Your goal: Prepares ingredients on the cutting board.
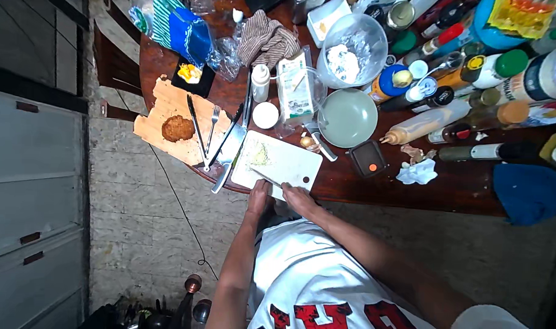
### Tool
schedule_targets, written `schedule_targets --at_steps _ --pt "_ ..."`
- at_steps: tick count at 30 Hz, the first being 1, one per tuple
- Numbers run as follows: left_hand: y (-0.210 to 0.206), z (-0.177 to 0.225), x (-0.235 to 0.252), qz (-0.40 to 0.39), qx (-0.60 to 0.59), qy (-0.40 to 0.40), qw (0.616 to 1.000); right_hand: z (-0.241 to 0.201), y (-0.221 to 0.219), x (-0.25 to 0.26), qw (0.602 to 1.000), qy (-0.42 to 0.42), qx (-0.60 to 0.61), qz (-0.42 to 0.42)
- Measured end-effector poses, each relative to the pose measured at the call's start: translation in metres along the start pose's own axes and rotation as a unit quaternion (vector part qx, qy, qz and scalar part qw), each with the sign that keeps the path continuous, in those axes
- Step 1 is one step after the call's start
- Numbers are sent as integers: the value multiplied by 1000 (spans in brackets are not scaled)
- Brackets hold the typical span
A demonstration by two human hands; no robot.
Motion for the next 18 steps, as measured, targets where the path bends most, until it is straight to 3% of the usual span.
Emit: schedule_targets --at_steps 14,18 --pt "-3 -3 -2 8 30 9 999 3 -8 2 999 -4 32 1" --pt "2 0 -5 -26 38 5 999 -7 -2 1 999 -10 31 -5"
Point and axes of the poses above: each hand's wrist, its own x-axis towards the middle knuckle, its own y-axis out of the back of the hand, z = x × y, the point moved 3 cm from there along x, towards the middle knuckle, and after that the axes turned 15 degrees about x, right-handed, at the moved point
